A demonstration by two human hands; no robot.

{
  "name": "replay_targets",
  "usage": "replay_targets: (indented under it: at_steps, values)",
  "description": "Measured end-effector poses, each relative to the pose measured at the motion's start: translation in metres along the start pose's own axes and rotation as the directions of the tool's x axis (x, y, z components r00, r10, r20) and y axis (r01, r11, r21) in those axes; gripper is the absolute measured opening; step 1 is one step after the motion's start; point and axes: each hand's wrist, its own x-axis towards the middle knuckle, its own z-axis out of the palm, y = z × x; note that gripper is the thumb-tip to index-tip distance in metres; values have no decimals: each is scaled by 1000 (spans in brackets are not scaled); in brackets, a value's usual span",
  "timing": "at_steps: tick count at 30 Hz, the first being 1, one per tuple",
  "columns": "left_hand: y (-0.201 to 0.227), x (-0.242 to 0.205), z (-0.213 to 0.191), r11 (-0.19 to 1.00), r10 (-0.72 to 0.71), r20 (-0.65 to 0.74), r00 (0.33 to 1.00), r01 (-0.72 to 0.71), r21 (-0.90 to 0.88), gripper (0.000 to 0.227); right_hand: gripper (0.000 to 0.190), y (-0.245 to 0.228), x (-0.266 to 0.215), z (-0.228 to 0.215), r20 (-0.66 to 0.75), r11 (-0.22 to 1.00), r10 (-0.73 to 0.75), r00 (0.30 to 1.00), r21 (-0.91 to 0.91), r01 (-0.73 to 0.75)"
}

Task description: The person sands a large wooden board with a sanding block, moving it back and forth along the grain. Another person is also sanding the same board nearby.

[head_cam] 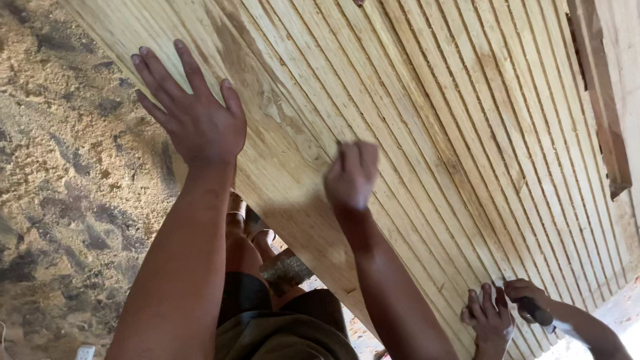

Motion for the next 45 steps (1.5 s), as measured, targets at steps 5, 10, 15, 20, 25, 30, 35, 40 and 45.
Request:
replay_targets:
  at_steps: [5, 10, 15, 20, 25, 30, 35, 40, 45]
  values:
    - [1, 1, 1, 1000, -2, -30, 1000, 2, 4, 79, 16, -4, 36, 56, 80, 999, 54, 995, 3, -54]
    - [3, 4, -2, 1000, -3, -55, 998, 3, 2, 79, 19, -1, 18, 18, 64, 999, 26, 998, -24, -24]
    - [5, 5, -6, 999, -25, -12, 1000, 25, -45, 80, 17, -3, 25, 24, 59, 999, 35, 998, 1, -35]
    - [7, 5, -5, 999, -41, -3, 999, 41, -24, 80, 18, -22, 98, 115, 156, 997, 77, 985, 6, -79]
    - [8, 8, -13, 997, -56, 16, 998, 56, -48, 81, 31, -23, 78, 76, 133, 999, 12, 991, 50, -19]
    - [8, 6, -13, 996, -86, 98, 991, 89, -23, 80, 22, -14, 53, 61, 103, 994, 82, 991, 60, -88]
    - [11, 15, -12, 995, -97, 120, 988, 101, -27, 80, 19, -35, 131, 150, 58, 999, -6, 998, 51, 3]
    - [7, 14, -12, 993, -110, 149, 983, 114, -21, 79, 26, -35, 115, 120, 96, 996, 7, 995, 82, -15]
    - [8, 10, -13, 996, -84, 106, 991, 87, -31, 79, 21, -24, 73, 77, 123, 995, 85, 989, 50, -92]
